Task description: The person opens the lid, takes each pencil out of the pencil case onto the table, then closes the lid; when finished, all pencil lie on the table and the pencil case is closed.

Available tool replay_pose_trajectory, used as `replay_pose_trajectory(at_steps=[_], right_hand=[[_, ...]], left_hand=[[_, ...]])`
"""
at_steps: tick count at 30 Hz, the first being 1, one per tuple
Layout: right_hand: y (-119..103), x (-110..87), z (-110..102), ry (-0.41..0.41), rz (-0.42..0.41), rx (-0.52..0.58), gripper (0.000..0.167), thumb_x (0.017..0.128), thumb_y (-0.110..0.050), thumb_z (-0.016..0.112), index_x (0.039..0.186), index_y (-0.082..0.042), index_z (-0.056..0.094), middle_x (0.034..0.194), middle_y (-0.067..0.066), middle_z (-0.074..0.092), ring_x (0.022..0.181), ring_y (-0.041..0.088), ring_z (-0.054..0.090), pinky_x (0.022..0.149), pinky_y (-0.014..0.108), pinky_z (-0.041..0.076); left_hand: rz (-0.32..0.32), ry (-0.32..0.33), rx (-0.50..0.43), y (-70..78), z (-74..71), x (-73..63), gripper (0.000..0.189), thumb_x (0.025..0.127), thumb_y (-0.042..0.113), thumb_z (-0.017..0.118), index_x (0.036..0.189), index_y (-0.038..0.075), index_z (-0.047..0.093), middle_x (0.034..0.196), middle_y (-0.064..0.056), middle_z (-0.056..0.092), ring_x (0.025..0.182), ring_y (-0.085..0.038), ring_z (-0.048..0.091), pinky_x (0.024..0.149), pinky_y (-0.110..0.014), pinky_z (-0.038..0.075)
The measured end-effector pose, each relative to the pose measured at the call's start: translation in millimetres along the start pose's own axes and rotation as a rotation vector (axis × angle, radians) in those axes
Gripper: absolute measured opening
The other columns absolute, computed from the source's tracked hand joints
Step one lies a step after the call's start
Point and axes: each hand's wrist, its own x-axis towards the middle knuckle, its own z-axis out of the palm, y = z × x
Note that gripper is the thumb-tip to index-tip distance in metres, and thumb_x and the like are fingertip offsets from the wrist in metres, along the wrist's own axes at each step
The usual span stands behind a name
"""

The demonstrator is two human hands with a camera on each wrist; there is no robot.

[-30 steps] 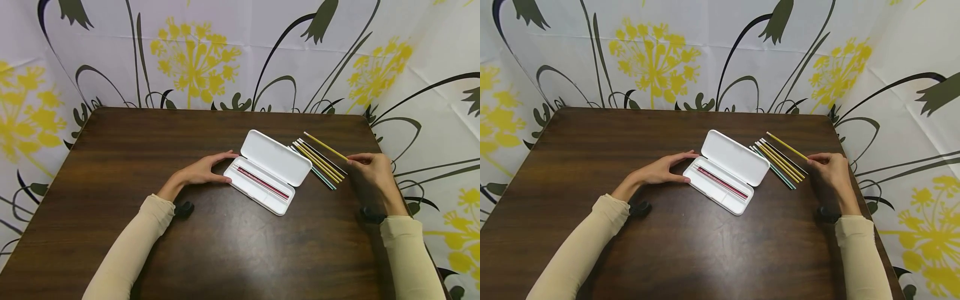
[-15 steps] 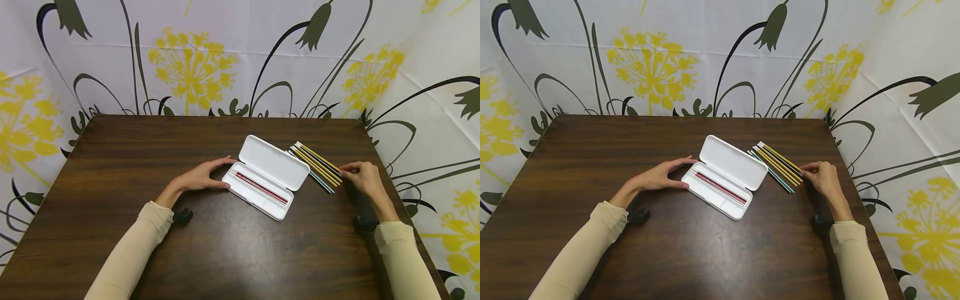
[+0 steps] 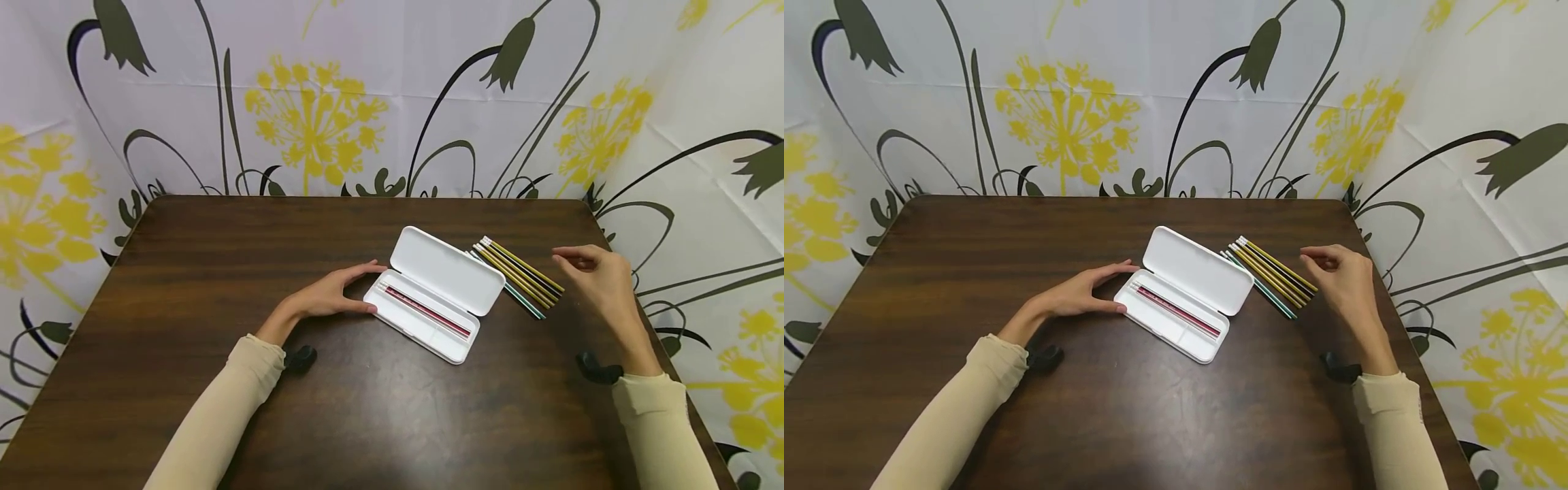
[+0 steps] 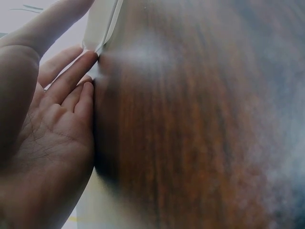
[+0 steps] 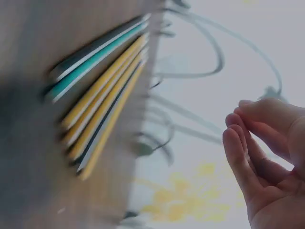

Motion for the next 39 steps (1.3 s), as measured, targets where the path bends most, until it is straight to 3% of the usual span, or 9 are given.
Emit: replay_pose_trajectory(at_steps=[2,8,15,19,24,31,39], right_hand=[[-14,-0.7,3,0.001,-0.04,0.041,0.015,0.086,-0.011,0.077,0.1,-0.006,0.078,0.092,0.007,0.073,0.074,-0.006,0.06,0.067,0.006,0.044],[-51,-11.5,19,-0.045,-0.129,0.093,0.014,0.084,-0.007,0.078,0.098,-0.009,0.078,0.092,-0.003,0.071,0.077,0.007,0.064,0.067,0.012,0.048],[-75,-29.7,49,-0.093,-0.225,0.134,0.017,0.081,-0.001,0.079,0.094,-0.01,0.078,0.087,-0.006,0.07,0.07,0.009,0.062,0.063,0.017,0.046],[-79,-37.7,62,-0.09,-0.211,0.177,0.018,0.08,0.001,0.079,0.095,-0.01,0.079,0.087,-0.007,0.07,0.071,0.008,0.06,0.065,0.016,0.046],[-79,-46.7,70,-0.102,-0.201,0.196,0.021,0.078,0.004,0.079,0.095,-0.009,0.078,0.088,-0.008,0.07,0.074,0.008,0.06,0.064,0.025,0.052],[-78,-60.8,89,-0.158,-0.223,0.121,0.017,0.077,-0.001,0.083,0.091,-0.008,0.078,0.085,-0.004,0.07,0.069,0.006,0.062,0.059,0.023,0.05],[-77,-73.8,104,-0.229,-0.26,0.037,0.017,0.076,-0.003,0.084,0.091,-0.008,0.078,0.084,-0.001,0.068,0.07,0.012,0.059,0.059,0.028,0.047]], left_hand=[[-0.003,-0.001,-0.002,-0.7,1.7,-3.0,0.078,0.081,0.035,0.081,0.148,0.023,0.044,0.159,-0.006,0.027,0.146,-0.019,0.019,0.113,-0.051,0.018],[-0.014,-0.003,-0.003,-0.8,2.6,-6.7,0.078,0.081,0.038,0.081,0.148,0.023,0.044,0.159,-0.007,0.027,0.145,-0.017,0.02,0.113,-0.05,0.019],[0.007,-0.001,-0.005,0.3,-0.6,-4.5,0.078,0.081,0.036,0.081,0.148,0.023,0.044,0.159,-0.007,0.027,0.146,-0.019,0.02,0.113,-0.051,0.019],[0.008,0.006,-0.002,1.6,-0.8,-3.6,0.077,0.081,0.036,0.081,0.148,0.024,0.044,0.158,-0.007,0.028,0.145,-0.019,0.021,0.113,-0.05,0.019],[0.006,0.005,-0.01,1.9,2.0,-3.9,0.077,0.081,0.036,0.082,0.148,0.024,0.044,0.158,-0.005,0.029,0.145,-0.016,0.02,0.114,-0.047,0.019],[0.002,0.015,-0.07,39.7,-2.6,-12.0,0.073,0.083,0.014,0.08,0.147,0.008,0.044,0.156,-0.02,0.027,0.145,-0.034,0.02,0.113,-0.053,0.016],[0.005,0.012,-0.069,38.5,-2.1,-11.3,0.073,0.084,0.016,0.08,0.147,0.008,0.044,0.156,-0.02,0.028,0.145,-0.033,0.019,0.113,-0.053,0.016]])
